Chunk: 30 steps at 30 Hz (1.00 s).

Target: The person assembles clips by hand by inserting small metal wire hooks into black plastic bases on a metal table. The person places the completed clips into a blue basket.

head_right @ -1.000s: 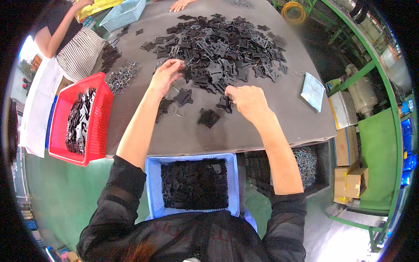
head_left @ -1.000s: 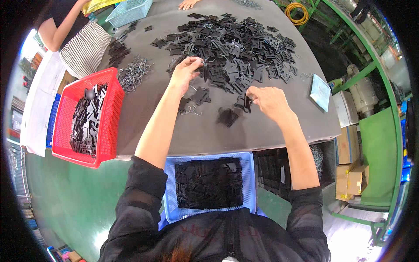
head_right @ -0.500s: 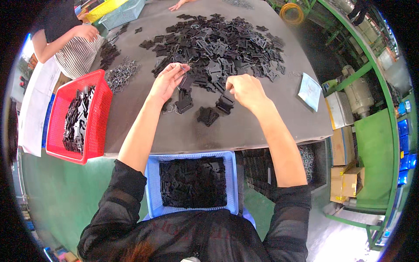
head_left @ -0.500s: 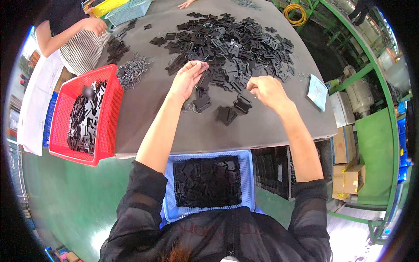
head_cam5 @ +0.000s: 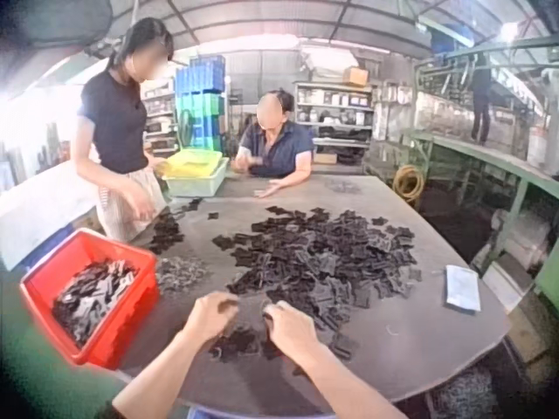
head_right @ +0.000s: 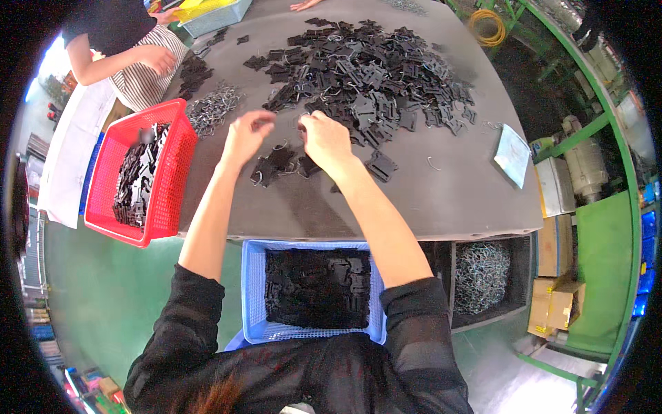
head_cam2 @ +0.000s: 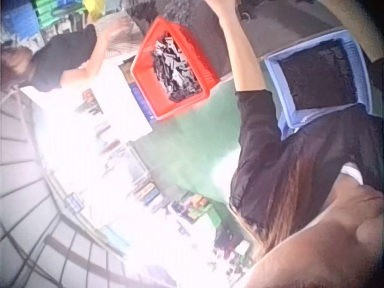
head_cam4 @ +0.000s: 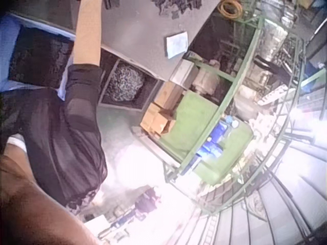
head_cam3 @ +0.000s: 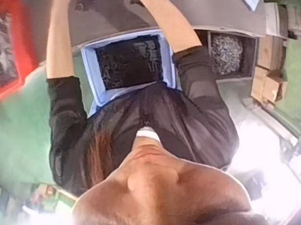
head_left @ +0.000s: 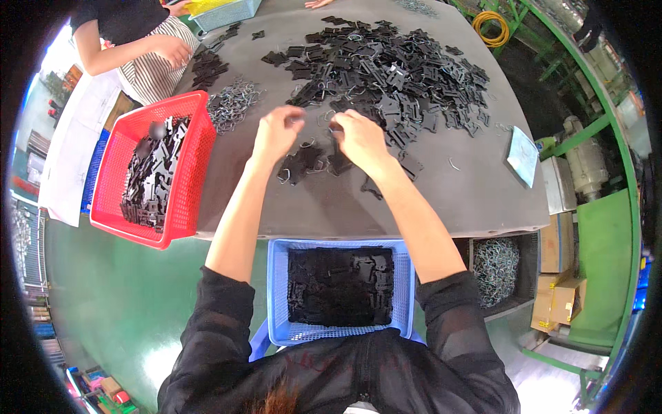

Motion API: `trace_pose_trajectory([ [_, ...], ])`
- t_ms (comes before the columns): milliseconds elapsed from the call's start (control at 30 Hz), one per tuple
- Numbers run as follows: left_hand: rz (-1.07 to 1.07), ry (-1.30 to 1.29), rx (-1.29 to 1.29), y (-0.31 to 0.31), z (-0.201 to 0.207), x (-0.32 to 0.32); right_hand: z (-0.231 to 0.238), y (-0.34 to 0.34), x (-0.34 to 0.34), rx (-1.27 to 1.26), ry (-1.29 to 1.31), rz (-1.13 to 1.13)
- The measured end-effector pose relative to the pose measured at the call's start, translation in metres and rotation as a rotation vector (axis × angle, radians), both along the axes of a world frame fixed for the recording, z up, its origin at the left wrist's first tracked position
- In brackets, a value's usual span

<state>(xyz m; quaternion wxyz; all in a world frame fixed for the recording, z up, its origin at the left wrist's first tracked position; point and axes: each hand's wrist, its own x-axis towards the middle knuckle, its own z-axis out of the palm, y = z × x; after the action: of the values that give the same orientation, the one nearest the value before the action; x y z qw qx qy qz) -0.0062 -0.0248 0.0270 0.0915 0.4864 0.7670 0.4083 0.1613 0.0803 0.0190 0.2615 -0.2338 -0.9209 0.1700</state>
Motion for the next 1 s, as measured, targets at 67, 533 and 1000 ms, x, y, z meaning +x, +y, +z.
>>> trace_pose_trajectory([
  [67,-0.091,0.019,-0.045,-0.012,-0.007,0.006,-0.011,-0.001,-0.021,0.031,-0.049,-0.074],
  [533,-0.048,-0.029,0.285,-0.043,0.017,0.023,0.031,0.049,0.067,-1.029,0.469,-0.188],
  [1000,-0.169,0.345,-0.265,0.029,0.041,0.048,0.002,-0.019,0.063,-0.293,0.075,-0.133],
])
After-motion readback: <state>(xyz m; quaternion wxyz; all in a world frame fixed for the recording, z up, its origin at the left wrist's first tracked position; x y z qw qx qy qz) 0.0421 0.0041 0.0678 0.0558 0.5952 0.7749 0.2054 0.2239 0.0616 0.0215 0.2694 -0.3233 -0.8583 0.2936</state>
